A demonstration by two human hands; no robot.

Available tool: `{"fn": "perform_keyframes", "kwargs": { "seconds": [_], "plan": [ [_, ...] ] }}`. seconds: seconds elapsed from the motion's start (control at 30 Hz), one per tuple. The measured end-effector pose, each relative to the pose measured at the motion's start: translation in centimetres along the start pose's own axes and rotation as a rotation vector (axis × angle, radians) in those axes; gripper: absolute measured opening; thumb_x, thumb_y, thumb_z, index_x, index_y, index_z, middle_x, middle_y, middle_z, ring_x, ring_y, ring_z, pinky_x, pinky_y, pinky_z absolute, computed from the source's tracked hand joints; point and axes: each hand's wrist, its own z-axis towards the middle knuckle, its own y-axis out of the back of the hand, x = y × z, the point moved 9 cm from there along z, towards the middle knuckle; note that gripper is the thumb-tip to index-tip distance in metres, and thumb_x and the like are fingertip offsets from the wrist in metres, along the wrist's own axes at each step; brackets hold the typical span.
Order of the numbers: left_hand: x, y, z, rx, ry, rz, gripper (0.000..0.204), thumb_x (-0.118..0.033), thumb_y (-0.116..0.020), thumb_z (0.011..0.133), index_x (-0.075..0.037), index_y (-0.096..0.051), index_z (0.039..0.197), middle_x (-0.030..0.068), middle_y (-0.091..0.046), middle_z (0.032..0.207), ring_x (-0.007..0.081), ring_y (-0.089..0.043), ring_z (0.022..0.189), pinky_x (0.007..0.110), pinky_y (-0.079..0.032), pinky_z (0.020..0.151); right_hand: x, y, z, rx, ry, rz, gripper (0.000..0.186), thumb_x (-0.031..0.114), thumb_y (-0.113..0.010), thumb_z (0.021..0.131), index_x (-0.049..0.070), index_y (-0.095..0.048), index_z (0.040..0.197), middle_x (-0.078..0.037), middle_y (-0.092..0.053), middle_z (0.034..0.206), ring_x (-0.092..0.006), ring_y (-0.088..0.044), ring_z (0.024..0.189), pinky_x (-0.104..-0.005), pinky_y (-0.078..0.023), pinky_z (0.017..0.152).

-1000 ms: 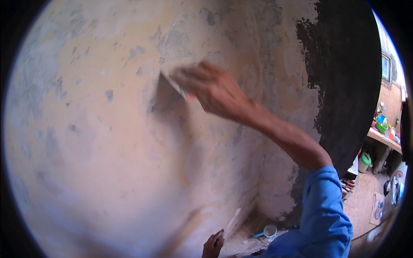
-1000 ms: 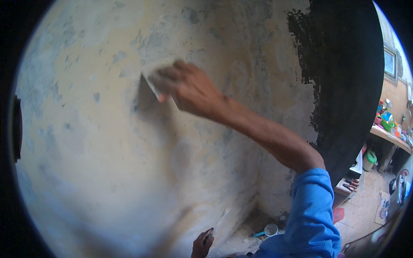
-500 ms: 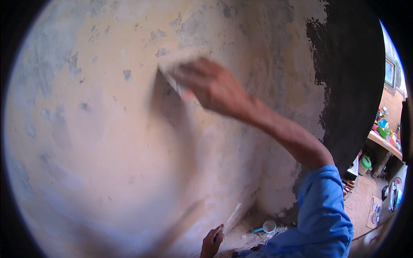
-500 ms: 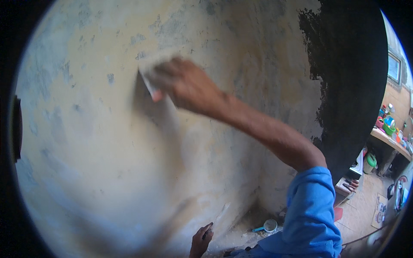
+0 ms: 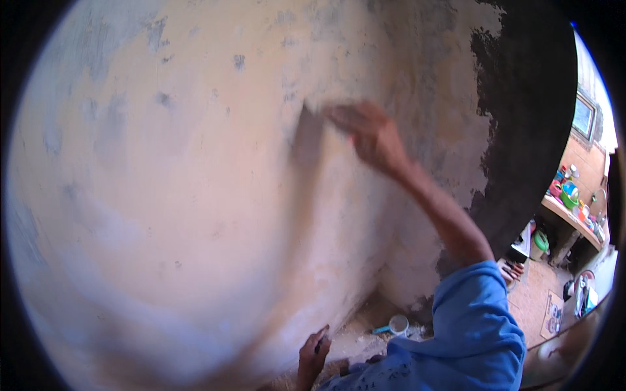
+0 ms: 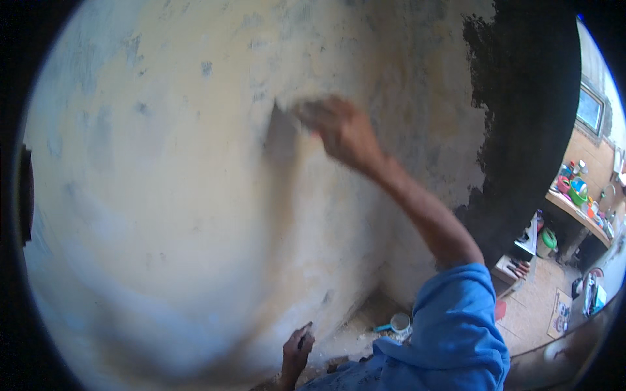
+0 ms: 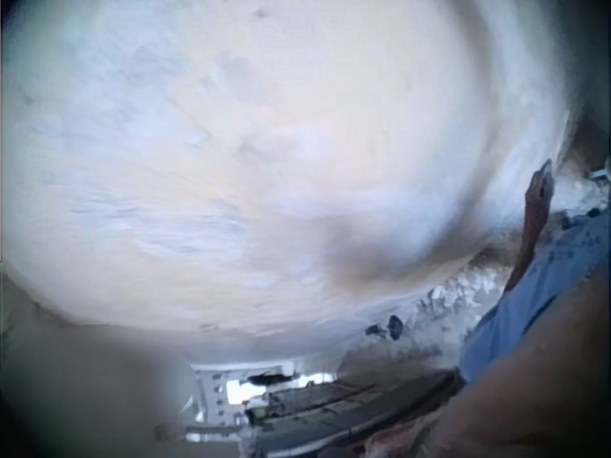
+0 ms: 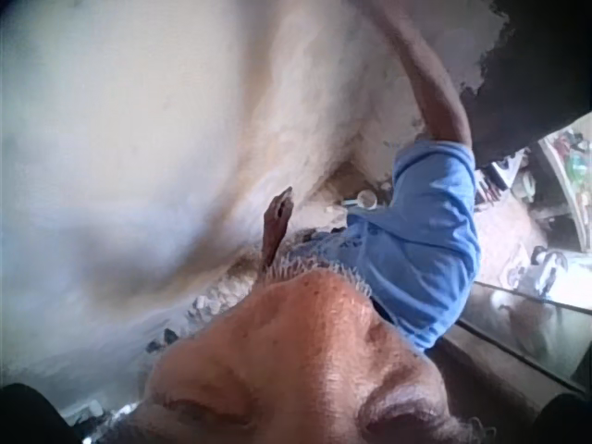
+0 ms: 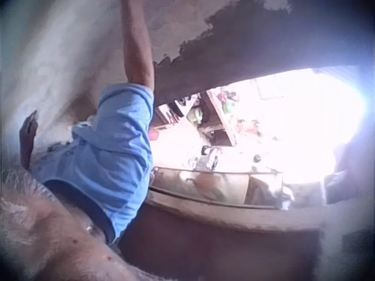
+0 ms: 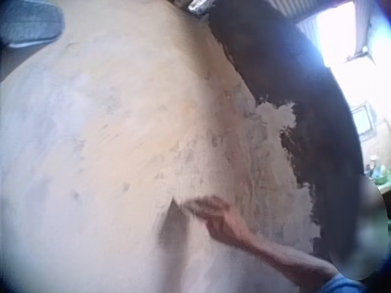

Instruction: The person patches a damaged wall by scraping away loose material with a putty knife and then applying a white patching compound to the surface.

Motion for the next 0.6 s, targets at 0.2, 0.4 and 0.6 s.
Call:
{"fn": "perform_keyframes", "kwargs": {
  "seconds": [0.2,0.4,0.6],
  "plan": [
    [-1.1,2.7,-0.7,0.056,-0.112,-0.218,0.035,-0.009,-0.058,0.096,0.002,-0.058,0.129,0.0058,-0.062,0.099,0.0097,-0.053,0.081,0.024,-0.045,0.076,8.8,-3.1,-22.6,0.604,-0.421,0.26,0.044,0.001,-0.064,0.083,0.014,-0.066,0.125,-0.007,-0.07,0.116,-0.025,-0.065,0.099,-0.0413,-0.049,0.087],
    [1.1,4.2,-3.4,0.088,-0.06,-0.432,0.035,-0.013,-0.056,0.098,0.002,-0.052,0.13,0.0059,-0.061,0.088,0.0086,-0.053,0.067,0.022,-0.044,0.058,16.4,2.1,-46.2,-0.241,-2.074,0.959,0.025,0.012,-0.062,0.086,0.015,-0.057,0.111,-0.003,-0.055,0.082,-0.0224,-0.061,0.087,-0.0418,-0.048,0.07],
    [2.4,4.2,-3.6,0.207,0.049,-0.492,0.033,-0.019,-0.055,0.1,0.001,-0.052,0.126,0.0048,-0.059,0.082,0.0073,-0.052,0.062,0.022,-0.041,0.05,25.7,4.8,-50.9,-0.574,-2.268,1.162,0.028,0.016,-0.062,0.089,0.015,-0.059,0.117,-0.001,-0.063,0.102,-0.0161,-0.063,0.093,-0.0371,-0.052,0.072]
  ]
}}
